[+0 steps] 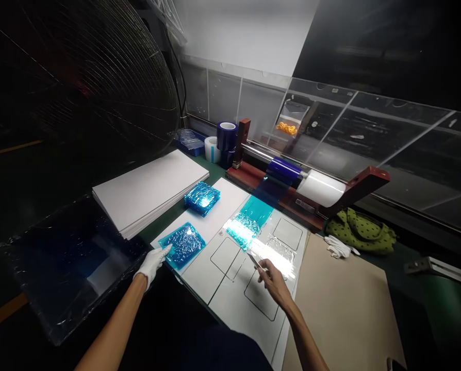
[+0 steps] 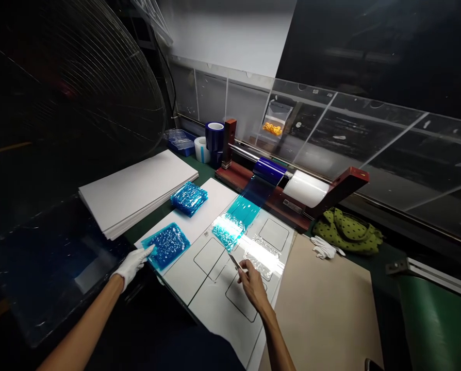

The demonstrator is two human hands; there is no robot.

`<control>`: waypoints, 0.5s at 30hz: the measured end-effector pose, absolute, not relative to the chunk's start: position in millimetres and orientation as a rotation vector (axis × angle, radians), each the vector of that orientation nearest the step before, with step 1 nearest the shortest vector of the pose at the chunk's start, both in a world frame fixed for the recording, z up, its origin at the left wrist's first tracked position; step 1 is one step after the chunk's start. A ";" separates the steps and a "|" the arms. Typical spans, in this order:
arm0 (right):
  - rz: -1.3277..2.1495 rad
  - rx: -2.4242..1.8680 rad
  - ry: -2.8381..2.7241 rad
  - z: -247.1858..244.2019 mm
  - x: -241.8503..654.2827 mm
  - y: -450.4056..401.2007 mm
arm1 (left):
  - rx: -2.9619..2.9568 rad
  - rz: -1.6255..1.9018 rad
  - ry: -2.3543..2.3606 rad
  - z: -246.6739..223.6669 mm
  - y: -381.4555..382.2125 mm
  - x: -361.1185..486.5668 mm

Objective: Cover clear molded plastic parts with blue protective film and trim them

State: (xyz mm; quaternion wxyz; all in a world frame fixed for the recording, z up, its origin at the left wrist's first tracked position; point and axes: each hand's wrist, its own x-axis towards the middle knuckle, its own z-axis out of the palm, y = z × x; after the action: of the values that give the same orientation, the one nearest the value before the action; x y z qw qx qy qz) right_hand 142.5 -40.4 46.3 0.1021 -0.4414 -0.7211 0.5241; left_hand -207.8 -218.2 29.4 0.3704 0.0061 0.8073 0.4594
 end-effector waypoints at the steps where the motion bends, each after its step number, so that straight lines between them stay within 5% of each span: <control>1: 1.559 -1.316 -2.102 47.5 146.3 -41.9 | 0.026 1.161 2.072 26.8 -215.7 -209.5; 15: 1.385 -1.600 -1.805 40.5 213.5 -59.5 | 0.298 0.919 2.454 54.5 -219.6 -220.3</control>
State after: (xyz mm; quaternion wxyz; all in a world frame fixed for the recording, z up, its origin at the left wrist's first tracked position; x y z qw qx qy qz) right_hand 213.5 -59.5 40.5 0.1790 -0.5658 -0.6386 0.4899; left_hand -220.3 -219.6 54.5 0.2496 0.1093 0.9011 0.3373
